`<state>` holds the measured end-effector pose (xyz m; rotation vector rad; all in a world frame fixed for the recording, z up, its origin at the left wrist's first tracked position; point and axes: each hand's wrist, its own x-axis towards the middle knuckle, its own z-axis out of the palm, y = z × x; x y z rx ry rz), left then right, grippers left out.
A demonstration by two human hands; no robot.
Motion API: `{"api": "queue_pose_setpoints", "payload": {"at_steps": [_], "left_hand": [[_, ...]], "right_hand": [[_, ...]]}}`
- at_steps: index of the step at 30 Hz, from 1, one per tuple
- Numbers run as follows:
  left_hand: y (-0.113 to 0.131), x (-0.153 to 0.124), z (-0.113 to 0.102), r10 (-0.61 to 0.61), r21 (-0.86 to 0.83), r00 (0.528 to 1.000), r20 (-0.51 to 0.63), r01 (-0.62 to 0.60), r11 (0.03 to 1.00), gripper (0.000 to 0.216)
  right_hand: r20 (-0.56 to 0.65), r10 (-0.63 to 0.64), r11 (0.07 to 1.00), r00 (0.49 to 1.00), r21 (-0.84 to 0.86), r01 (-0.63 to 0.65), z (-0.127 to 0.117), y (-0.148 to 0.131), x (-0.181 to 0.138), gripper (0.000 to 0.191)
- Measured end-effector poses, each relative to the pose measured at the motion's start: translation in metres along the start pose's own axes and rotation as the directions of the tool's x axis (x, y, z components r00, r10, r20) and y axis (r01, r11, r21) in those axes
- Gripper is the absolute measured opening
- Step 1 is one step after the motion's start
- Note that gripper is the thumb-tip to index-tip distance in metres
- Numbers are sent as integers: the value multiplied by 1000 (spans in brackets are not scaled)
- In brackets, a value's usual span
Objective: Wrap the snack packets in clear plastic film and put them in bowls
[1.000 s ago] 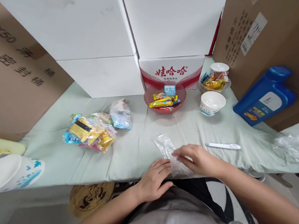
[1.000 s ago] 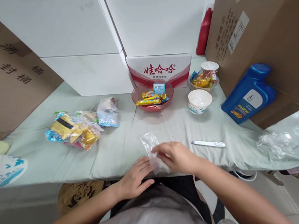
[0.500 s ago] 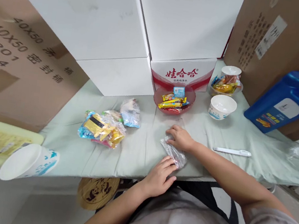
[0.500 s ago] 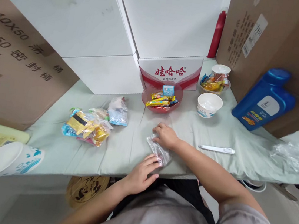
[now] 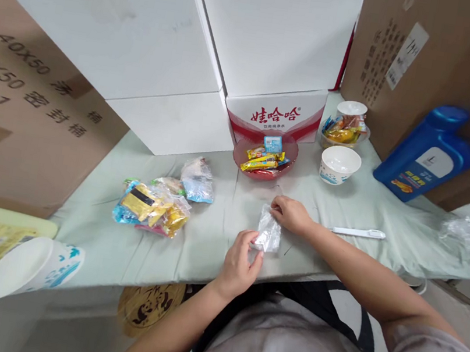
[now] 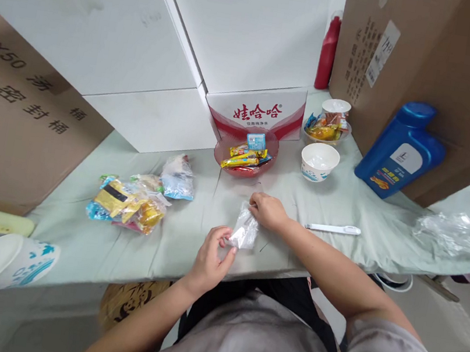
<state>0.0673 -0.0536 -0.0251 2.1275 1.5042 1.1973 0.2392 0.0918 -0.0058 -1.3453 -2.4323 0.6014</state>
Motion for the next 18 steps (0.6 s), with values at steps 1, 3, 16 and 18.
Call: {"api": "queue_pose_setpoints", "payload": {"at_steps": [1, 3, 16, 18], "left_hand": [[-1, 0, 3, -12, 5, 999, 31, 12, 1000, 42], [-3, -1, 6, -36, 2, 996, 86, 36, 999, 39], [-27, 58, -19, 224, 159, 900, 374, -300, 941, 32], [-38, 63, -13, 140, 276, 923, 359, -249, 928, 30]], "right_hand": [[-12, 7, 1000, 1000, -7, -7, 1, 1, 0, 14], [-50, 2, 1000, 999, -21, -3, 0, 3, 0, 19], [-32, -507, 858, 861, -118, 501, 18, -24, -88, 29], [-17, -483, 870, 876, -124, 477, 29, -20, -97, 32]]}}
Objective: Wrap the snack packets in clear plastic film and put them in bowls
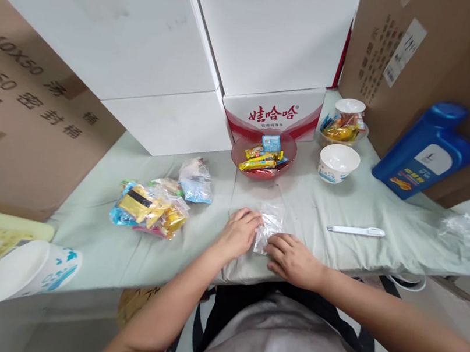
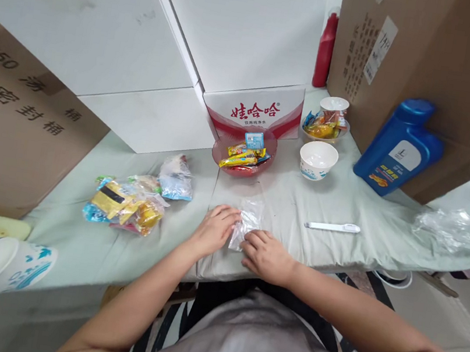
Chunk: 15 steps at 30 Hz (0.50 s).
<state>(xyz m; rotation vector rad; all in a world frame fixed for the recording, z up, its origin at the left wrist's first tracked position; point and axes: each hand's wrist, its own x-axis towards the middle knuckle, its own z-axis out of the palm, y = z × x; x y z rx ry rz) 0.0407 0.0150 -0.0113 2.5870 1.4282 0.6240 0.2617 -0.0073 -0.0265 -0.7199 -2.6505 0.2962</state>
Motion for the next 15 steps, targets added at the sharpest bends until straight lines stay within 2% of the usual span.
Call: {"api": "queue_pose_setpoints", "payload": {"at_steps": [3, 5, 7, 9, 11, 15], "left_hand": [[-5, 2, 6, -127, 83, 982, -137, 139, 987, 23], [-1, 2, 7, -67, 65, 982, -174, 79, 995, 21], [5, 1, 8, 69, 17, 992, -105, -67, 998, 21], [8, 0, 11, 161, -33, 987, -5, -161, 986, 24], [8, -1, 15, 168, -73, 985, 41, -164, 984, 26], [0, -2, 24, 144, -167, 989, 19, -139, 976, 28]], "right_hand": [[-14, 24, 1000, 1000, 5, -24, 5, -1, -9, 33], [-32, 26, 1000, 999, 9, -25, 4, -1, -11, 29], [-48, 5, 1000, 999, 0, -5, 2, -1, -11, 26], [-46, -25, 1000, 999, -5, 25, -1, -2, -10, 24], [-38, -38, 999, 999, 15, 38, -4, -3, -9, 23], [-85, 39, 995, 996, 93, -31, -15, 2, 4, 23]]}}
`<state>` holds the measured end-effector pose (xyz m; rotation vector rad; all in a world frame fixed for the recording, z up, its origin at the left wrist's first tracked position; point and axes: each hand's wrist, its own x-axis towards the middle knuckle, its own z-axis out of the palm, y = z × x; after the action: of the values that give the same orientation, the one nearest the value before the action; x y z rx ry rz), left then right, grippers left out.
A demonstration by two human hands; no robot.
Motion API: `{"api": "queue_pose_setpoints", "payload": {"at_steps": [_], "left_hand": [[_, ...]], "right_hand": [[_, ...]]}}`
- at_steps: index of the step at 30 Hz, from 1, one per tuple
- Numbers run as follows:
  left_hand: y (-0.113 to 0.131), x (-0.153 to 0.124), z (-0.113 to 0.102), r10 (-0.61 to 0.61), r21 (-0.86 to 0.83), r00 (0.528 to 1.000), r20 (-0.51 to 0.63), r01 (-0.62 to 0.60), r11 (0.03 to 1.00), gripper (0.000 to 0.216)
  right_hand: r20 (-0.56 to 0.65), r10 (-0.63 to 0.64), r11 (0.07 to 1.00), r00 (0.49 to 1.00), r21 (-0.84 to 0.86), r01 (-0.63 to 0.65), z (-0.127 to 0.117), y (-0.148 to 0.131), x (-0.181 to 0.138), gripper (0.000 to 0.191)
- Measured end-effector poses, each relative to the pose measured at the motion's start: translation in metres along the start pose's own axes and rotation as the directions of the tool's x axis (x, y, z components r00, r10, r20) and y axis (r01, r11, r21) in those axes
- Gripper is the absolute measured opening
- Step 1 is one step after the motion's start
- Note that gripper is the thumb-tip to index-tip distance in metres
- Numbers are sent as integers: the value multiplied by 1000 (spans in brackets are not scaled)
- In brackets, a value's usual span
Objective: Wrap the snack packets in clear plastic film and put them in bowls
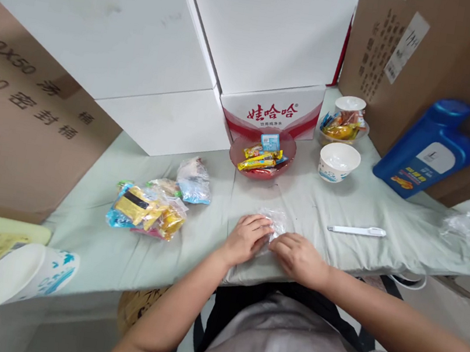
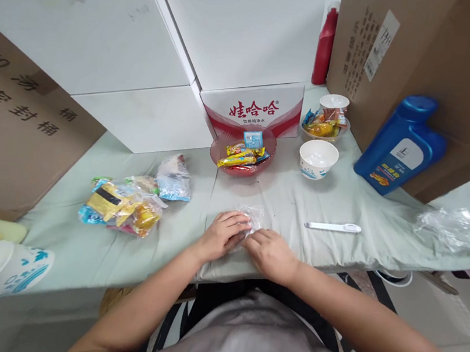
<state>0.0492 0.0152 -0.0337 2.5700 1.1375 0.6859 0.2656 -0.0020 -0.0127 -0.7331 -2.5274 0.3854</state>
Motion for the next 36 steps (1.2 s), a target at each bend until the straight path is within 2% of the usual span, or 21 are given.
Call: {"api": "queue_pose_setpoints", "payload": {"at_steps": [3, 6, 9, 12, 16, 20, 21, 23, 25, 26, 28, 30, 31, 33, 36], "left_hand": [[-8, -2, 3, -42, -67, 998, -53, 38, 997, 46], [-12, -5, 5, -97, -110, 991, -96, 87, 990, 66], [-13, -7, 5, -127, -135, 987, -99, 113, 984, 76], [-9, -5, 2, -115, -137, 989, -90, 102, 985, 69], [-3, -1, -2, -110, -72, 988, -112, 102, 992, 33], [0, 2, -1, -170, 21, 973, -156, 175, 984, 27], [0, 2, -1, -174, 42, 973, -152, 182, 982, 27], [0, 2, 2, -168, 71, 976, -142, 180, 981, 26], [-2, 1, 4, -174, 87, 970, -170, 191, 978, 27], [-4, 0, 4, -196, 93, 958, -209, 219, 971, 27], [-8, -2, 4, -269, 88, 906, -327, 312, 946, 30], [-12, -5, 3, -325, 65, 842, -430, 389, 919, 32], [-14, -6, 3, -333, 57, 825, -456, 401, 914, 32], [-16, -7, 2, -328, 46, 822, -465, 393, 919, 29], [-17, -6, 2, -343, 15, 823, -453, 392, 920, 19]], "right_hand": [[-55, 163, 986, 985, 32, -161, -8, 14, 23, 22], [7, 353, 936, 936, -20, -353, -12, 35, 50, 22], [57, 433, 899, 900, -99, -427, -8, 52, 66, 22], [46, 427, 899, 903, -130, -419, 2, 60, 67, 21], [3, 398, 907, 918, -151, -393, 9, 63, 60, 20], [-120, 397, 898, 910, -156, -413, 2, 68, 55, 23], [-165, 368, 908, 915, -147, -392, 0, 68, 54, 25], [-188, 236, 957, 953, -126, -262, 0, 66, 51, 28], [-76, 72, 991, 994, -104, -80, 6, 62, 48, 35], [7, 17, 995, 1000, -94, -16, 10, 60, 47, 45], [151, -11, 995, 988, -95, 26, 19, 56, 45, 68], [224, 25, 994, 974, -114, 1, 25, 54, 44, 80], [238, 43, 992, 970, -122, -14, 26, 53, 44, 80], [238, 73, 990, 969, -135, -42, 27, 50, 45, 79], [210, 84, 988, 974, -146, -53, 27, 43, 43, 60]]}}
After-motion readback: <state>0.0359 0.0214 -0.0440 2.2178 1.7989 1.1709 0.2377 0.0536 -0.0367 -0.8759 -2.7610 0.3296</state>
